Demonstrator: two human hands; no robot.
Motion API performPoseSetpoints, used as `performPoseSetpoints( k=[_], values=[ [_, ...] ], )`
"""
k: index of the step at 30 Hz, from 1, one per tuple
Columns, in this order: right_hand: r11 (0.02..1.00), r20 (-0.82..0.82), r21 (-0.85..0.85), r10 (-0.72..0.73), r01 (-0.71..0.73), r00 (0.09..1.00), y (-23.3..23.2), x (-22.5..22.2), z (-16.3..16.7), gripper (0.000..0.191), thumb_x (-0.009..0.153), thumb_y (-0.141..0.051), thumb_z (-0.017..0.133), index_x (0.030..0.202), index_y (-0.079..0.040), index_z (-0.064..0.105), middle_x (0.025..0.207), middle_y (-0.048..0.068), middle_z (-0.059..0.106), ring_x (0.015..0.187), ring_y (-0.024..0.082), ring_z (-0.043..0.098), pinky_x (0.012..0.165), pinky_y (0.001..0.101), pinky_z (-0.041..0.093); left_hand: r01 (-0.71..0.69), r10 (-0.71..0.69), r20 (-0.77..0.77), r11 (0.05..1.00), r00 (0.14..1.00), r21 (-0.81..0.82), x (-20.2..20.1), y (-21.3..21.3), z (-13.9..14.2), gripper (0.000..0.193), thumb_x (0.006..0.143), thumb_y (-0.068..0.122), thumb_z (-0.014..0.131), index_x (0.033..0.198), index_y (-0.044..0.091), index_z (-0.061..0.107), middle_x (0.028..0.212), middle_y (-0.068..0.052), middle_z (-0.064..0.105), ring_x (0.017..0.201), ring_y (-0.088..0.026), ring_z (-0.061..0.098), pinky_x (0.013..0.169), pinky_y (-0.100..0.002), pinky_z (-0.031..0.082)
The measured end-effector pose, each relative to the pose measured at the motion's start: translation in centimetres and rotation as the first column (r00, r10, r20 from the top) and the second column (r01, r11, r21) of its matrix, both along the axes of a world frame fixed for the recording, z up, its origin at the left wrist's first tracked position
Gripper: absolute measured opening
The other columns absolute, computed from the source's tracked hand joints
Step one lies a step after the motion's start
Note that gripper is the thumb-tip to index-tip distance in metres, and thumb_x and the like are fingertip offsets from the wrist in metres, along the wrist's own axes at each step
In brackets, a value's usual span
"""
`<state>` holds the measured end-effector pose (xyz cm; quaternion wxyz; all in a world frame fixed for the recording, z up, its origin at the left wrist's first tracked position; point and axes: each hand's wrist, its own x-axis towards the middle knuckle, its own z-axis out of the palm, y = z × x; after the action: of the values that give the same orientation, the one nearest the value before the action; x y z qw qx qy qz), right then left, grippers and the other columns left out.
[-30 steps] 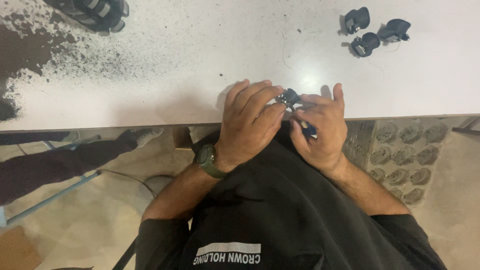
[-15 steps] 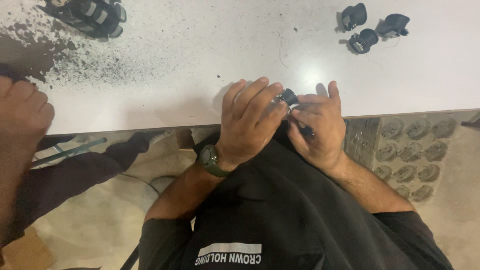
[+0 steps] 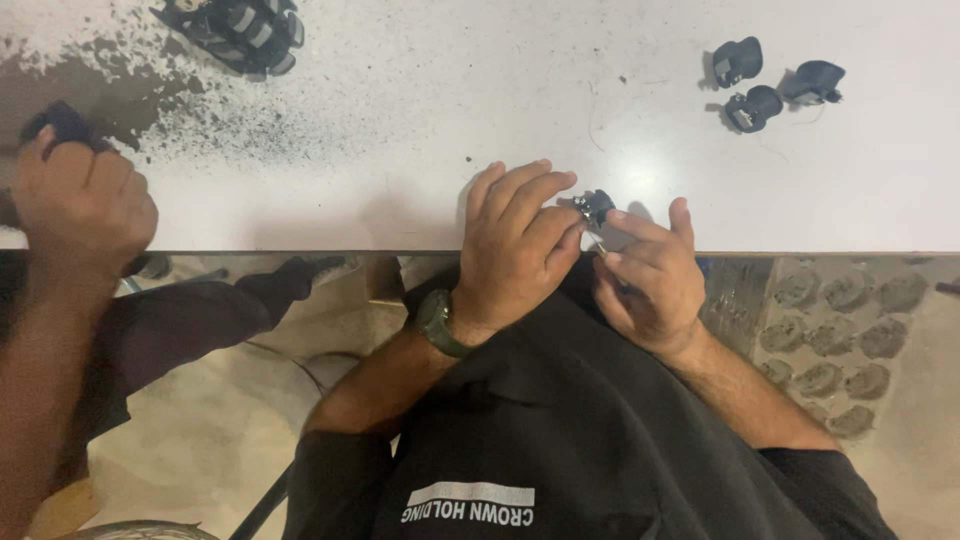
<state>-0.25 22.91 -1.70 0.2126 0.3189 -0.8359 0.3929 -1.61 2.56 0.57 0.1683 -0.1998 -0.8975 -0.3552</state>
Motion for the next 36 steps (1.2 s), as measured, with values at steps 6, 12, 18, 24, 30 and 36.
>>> performPoseSetpoints(
  k=[6,12,18,24,30,36],
  values=[
    [0.999,0.018,0.044,-0.013,0.012,1.000,0.1,0.2,-0.3,0.042,0.086,0.010,0.080,0.116,-0.006,0.055,0.098,0.010,0.067,0.121,0.032,0.069,0.128,0.0596,0.027,0.037,-0.037,0.030,0.999,0.999,-0.002,-0.4,0.0,0.1,0.015,0.090,0.010,0.078,0.100,0.012,0.067,0.123,0.001,0.068,0.132,-0.024,0.056,0.122,-0.059,0.029],
    [0.998,0.013,0.054,-0.025,0.024,1.000,-0.3,-0.2,0.6,0.040,0.085,0.012,0.080,0.113,-0.005,0.059,0.098,0.010,0.068,0.117,0.032,0.071,0.128,0.0573,0.026,0.055,-0.055,0.047,0.998,0.997,0.004,-0.4,-0.2,0.1,0.016,0.090,0.009,0.077,0.102,0.012,0.067,0.123,0.002,0.069,0.133,-0.022,0.056,0.124,-0.058,0.028],
    [0.994,0.038,0.097,-0.045,0.041,0.998,-0.6,-0.3,1.7,0.035,0.085,0.011,0.080,0.111,-0.005,0.062,0.100,0.011,0.069,0.117,0.031,0.071,0.129,0.0544,0.028,0.078,-0.079,0.070,0.997,0.994,0.021,-0.5,-0.4,0.0,0.018,0.092,0.009,0.076,0.108,0.011,0.069,0.123,0.001,0.068,0.135,-0.023,0.055,0.126,-0.059,0.026],
    [0.995,0.030,0.092,-0.048,0.045,0.998,-0.3,-0.7,2.7,0.028,0.087,0.011,0.078,0.108,-0.004,0.067,0.101,0.010,0.067,0.115,0.030,0.070,0.130,0.0569,0.023,0.044,-0.050,0.110,0.998,0.993,0.051,-0.6,-0.6,0.1,0.018,0.086,0.010,0.078,0.100,0.012,0.066,0.121,-0.001,0.070,0.132,-0.023,0.058,0.123,-0.060,0.031],
    [0.959,0.069,0.206,-0.214,0.196,0.974,0.8,-1.6,4.2,0.029,0.085,0.000,0.079,0.112,-0.011,0.074,0.101,0.007,0.060,0.124,0.034,0.058,0.129,0.0644,0.007,0.054,-0.073,0.141,0.989,0.987,0.137,-1.0,-0.6,0.6,0.050,0.089,0.016,0.080,0.132,0.007,0.058,0.120,0.000,0.068,0.124,-0.023,0.059,0.121,-0.062,0.031],
    [0.946,0.151,0.279,-0.214,0.167,0.965,-0.1,-2.3,3.4,0.040,0.087,-0.021,0.089,0.122,-0.010,0.073,0.115,0.008,0.058,0.132,0.035,0.052,0.128,0.0681,0.009,0.080,-0.079,0.132,0.997,0.988,-0.001,-1.3,-0.7,1.4,0.048,0.088,0.008,0.076,0.133,0.006,0.062,0.110,-0.002,0.068,0.111,-0.023,0.060,0.117,-0.058,0.036]
  ],
)
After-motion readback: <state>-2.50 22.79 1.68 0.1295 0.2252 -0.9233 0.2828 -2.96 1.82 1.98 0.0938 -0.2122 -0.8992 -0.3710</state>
